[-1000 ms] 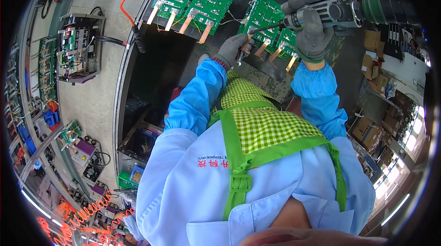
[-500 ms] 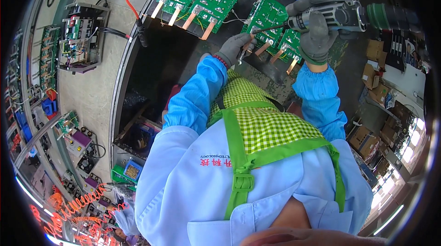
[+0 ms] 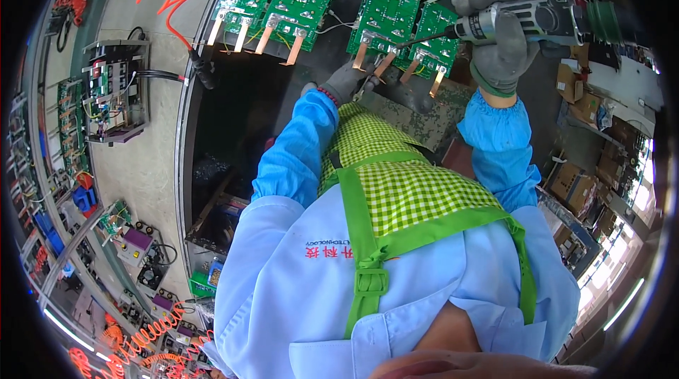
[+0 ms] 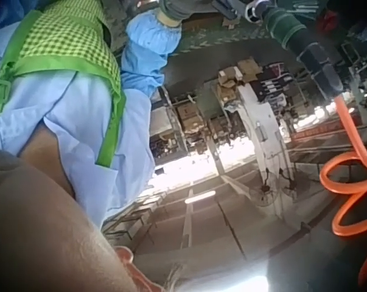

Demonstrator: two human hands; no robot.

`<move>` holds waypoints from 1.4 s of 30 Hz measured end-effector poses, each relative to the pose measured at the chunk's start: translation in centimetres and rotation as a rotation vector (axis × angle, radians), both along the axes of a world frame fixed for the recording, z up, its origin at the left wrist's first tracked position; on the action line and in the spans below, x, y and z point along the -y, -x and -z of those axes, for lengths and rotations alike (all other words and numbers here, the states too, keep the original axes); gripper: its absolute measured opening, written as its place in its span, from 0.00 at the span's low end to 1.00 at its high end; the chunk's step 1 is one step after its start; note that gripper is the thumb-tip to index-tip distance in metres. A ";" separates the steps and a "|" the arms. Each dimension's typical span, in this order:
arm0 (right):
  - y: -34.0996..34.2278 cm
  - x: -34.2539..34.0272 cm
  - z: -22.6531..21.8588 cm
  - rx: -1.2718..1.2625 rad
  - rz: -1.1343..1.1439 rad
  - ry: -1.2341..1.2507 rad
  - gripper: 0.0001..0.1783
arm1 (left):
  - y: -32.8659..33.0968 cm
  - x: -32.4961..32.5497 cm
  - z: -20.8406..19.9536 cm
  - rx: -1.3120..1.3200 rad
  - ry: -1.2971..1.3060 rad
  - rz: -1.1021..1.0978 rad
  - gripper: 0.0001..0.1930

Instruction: Assembling components onto circuit boards using an electric screwdriver on an assembly line.

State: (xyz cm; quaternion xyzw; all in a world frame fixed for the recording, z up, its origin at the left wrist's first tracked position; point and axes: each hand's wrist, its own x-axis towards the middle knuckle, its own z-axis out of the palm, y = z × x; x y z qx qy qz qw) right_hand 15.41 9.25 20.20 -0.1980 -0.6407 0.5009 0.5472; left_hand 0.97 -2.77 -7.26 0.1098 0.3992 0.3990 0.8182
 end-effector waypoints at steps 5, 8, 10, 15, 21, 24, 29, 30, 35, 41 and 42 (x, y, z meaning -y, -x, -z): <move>-0.7 0.1 0.3 0.065 0.054 -0.028 0.26 | -3.0 -1.6 -2.0 0.189 0.025 -0.147 0.12; -0.3 0.7 0.3 0.075 0.065 0.047 0.26 | -4.1 -1.7 -1.8 0.299 0.027 -0.197 0.12; -1.1 0.0 1.3 0.006 0.031 0.067 0.27 | -4.2 -1.5 -2.4 0.359 0.012 -0.227 0.13; -2.0 -0.2 2.3 0.063 -0.033 0.045 0.27 | -4.3 -1.0 -3.1 0.566 0.083 -0.281 0.16; -2.0 0.4 2.6 0.043 0.077 0.162 0.27 | -5.5 -0.9 -1.6 0.507 0.037 -0.325 0.15; -2.1 0.2 2.7 0.121 0.118 0.102 0.27 | -6.3 -0.9 -2.9 0.421 0.021 -0.359 0.14; -2.5 -0.5 3.6 0.000 0.000 0.153 0.26 | -6.8 -1.0 -3.0 0.412 -0.002 -0.400 0.11; -2.7 -0.6 3.7 -0.074 -0.010 0.300 0.26 | -6.7 -1.0 -3.0 0.417 -0.004 -0.400 0.11; -1.6 0.0 1.9 0.116 -0.034 0.045 0.20 | -6.8 -1.0 -2.9 0.385 -0.034 -0.383 0.10; -1.3 0.4 1.8 0.211 0.036 0.040 0.19 | -6.5 -1.0 -3.4 0.310 0.018 -0.403 0.10; -1.2 0.5 1.5 0.209 0.031 0.039 0.19 | -6.5 -1.0 -2.9 0.308 0.016 -0.408 0.10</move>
